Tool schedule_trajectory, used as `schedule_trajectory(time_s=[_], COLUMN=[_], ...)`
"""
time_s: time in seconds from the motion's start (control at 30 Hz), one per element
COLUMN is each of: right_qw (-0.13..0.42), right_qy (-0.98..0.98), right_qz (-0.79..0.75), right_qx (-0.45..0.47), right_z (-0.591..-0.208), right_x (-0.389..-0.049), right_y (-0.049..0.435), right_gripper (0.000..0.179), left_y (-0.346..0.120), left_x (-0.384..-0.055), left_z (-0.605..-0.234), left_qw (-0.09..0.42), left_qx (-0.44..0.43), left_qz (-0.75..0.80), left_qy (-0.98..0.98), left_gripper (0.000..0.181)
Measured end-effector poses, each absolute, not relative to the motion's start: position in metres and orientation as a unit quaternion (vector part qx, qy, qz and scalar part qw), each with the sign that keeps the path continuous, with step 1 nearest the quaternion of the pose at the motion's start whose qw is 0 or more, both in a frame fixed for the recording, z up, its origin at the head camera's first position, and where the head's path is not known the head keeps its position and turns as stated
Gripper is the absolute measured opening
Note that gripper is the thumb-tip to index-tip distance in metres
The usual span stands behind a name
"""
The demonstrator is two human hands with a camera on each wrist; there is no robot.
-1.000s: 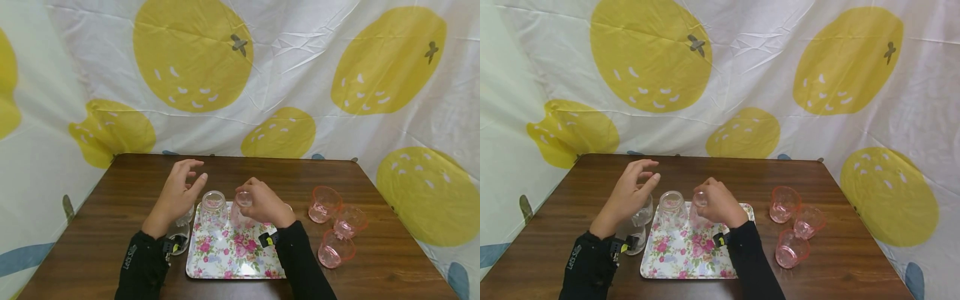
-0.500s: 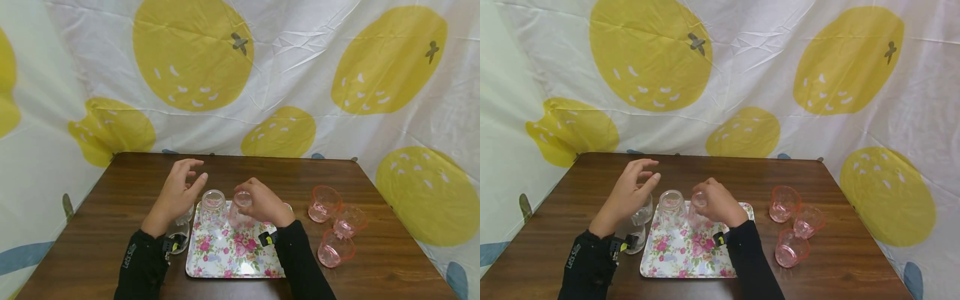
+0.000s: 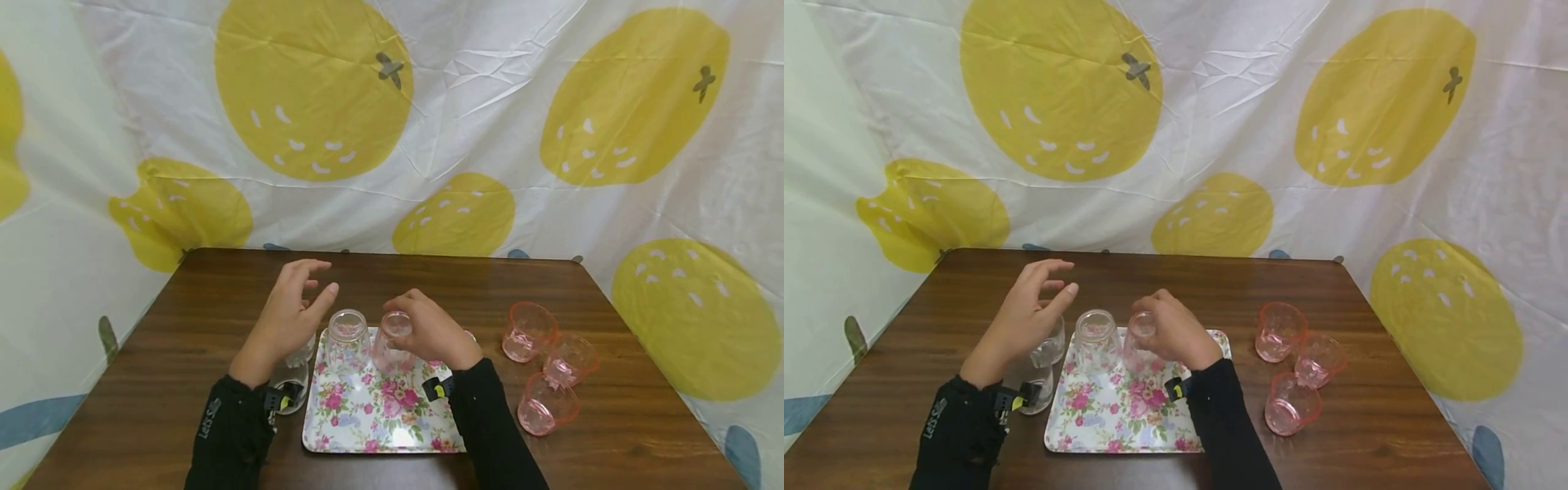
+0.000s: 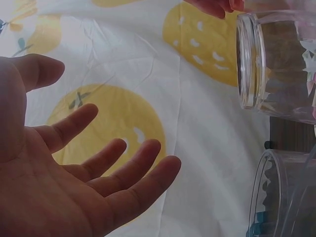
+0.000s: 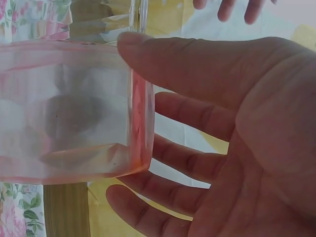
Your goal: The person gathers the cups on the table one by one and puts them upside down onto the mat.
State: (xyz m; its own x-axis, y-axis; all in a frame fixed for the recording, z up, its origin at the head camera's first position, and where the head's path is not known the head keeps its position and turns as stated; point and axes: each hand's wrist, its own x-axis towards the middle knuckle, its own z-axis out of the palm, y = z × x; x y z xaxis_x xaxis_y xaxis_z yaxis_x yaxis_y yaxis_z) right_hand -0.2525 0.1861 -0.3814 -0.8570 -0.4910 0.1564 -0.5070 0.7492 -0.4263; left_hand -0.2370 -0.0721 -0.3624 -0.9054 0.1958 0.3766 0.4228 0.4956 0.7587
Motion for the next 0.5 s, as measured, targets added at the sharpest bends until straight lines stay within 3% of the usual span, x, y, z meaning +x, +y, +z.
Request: schedule_trajectory(time_s=[0.5], right_qw=[0.022], right_qy=[-0.945], right_qz=[0.272], right_qx=[0.182], right_z=[-0.368], right_x=[-0.255], right_y=[0.219], right_gripper=[0.058], left_y=[-0.071], left_x=[-0.237], left_z=[-0.362], left_qw=[0.115], left_qx=[-0.185], left_qz=[-0.463], left_qy=[-0.859], left_gripper=[0.047])
